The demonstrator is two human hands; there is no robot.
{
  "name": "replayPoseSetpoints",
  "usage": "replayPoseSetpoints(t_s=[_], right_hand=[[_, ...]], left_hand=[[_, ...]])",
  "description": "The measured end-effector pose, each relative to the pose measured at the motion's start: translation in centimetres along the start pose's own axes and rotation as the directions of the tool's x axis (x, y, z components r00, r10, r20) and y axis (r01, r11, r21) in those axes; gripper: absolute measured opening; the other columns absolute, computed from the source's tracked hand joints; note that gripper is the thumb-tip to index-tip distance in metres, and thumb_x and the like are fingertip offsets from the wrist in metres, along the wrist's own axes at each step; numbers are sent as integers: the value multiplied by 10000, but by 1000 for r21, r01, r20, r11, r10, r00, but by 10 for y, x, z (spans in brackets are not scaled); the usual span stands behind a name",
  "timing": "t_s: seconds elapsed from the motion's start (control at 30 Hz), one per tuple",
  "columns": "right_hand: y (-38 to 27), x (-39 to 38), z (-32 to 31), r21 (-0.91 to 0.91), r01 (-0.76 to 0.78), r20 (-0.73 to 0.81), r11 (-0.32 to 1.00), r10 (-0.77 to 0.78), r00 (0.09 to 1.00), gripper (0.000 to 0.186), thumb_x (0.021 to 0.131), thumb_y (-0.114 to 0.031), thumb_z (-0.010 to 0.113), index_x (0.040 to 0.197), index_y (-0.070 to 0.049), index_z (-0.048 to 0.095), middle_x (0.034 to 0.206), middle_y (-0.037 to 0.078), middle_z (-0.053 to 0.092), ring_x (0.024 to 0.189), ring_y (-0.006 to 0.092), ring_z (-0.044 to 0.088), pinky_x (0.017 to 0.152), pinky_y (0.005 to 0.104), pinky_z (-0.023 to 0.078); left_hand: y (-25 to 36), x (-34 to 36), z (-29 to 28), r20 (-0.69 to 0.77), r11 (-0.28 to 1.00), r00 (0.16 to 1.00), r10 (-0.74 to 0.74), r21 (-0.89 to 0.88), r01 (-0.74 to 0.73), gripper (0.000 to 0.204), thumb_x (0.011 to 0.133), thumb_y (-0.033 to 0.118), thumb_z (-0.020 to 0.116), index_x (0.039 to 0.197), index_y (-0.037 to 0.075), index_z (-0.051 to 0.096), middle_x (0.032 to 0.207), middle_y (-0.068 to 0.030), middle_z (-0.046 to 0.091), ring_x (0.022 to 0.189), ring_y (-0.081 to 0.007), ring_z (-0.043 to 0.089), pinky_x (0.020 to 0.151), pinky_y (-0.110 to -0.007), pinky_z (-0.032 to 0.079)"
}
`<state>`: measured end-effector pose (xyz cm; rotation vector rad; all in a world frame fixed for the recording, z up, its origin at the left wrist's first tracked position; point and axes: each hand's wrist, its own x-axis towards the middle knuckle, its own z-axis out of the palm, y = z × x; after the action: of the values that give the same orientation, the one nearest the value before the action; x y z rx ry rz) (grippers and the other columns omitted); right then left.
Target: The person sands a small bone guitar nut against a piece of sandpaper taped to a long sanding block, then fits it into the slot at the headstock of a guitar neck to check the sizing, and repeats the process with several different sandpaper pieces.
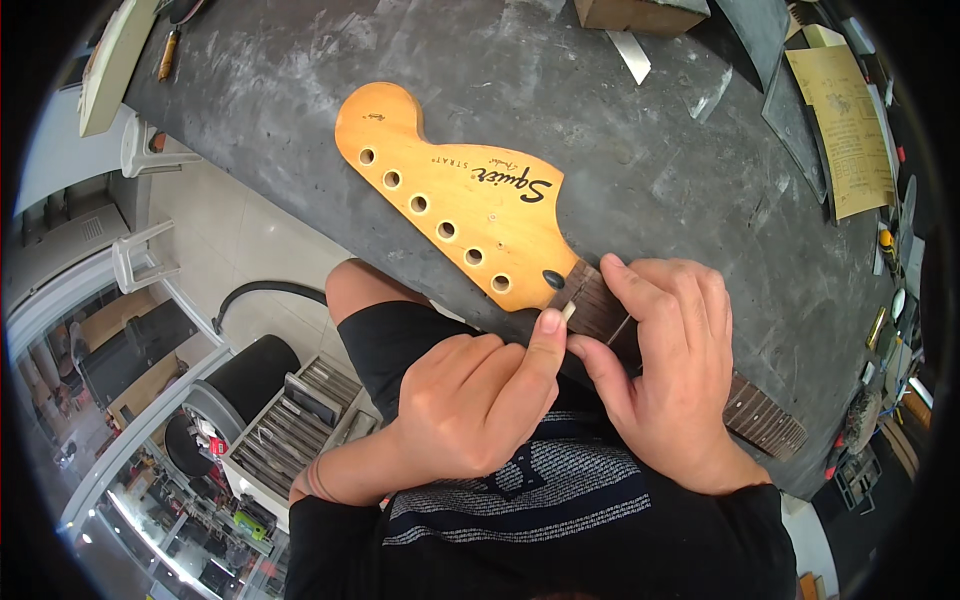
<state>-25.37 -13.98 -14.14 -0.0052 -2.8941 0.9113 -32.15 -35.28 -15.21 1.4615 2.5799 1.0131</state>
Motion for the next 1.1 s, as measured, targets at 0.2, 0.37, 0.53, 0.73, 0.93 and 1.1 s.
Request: replayPoseSetpoints(t_s=[0.2,0.37,0.53,0.73,0.93,1.1], right_hand=[[0,1,-2,1,-1,7,1000,1,1000,674,841,-226,926,1439,-44,675,1260,97,693,1129,342,645,956,476,481],[-1,1,-2,4,-4,6,1000,4,1000,668,833,-231,926,1426,-39,685,1262,98,695,1123,340,648,948,474,483],[1,1,-2,0,-10,17,1000,10,1000,673,829,-237,927,1425,-37,688,1260,97,698,1118,339,651,946,470,483],[1,4,-3,32,-10,-4,999,10,1000,670,827,-228,930,1426,-47,689,1237,92,706,1110,332,659,944,461,486],[-1,3,-3,54,-14,8,998,14,1000,745,758,-122,956,1439,-58,660,1232,136,712,1117,383,660,965,485,516],[2,5,-5,81,-25,0,996,25,1000,672,819,-194,926,1440,-89,691,1221,83,708,1112,333,659,924,446,487]], left_hand=[[-1,2,2,-30,1000,1000,6,-22,-7,462,815,-142,809,1265,-191,717,729,-86,634,546,-204,574,503,-338,448],[1,2,-3,16,1000,1000,-14,-4,14,494,809,-148,781,1295,-201,711,748,-98,649,548,-207,576,515,-337,467],[-1,11,5,-4,1000,1000,-6,7,6,525,804,-131,767,1319,-211,702,745,-100,644,552,-206,574,520,-336,478],[1,14,1,34,999,999,-29,22,29,533,820,-95,748,1338,-207,700,757,-106,656,560,-207,581,530,-339,489],[2,16,3,54,998,998,-41,42,39,547,847,-80,732,1378,-204,679,801,-125,685,600,-224,634,561,-354,530],[3,18,1,79,994,993,-90,-51,94,516,893,-93,723,1395,-200,669,888,-172,743,668,-272,716,620,-385,590]])
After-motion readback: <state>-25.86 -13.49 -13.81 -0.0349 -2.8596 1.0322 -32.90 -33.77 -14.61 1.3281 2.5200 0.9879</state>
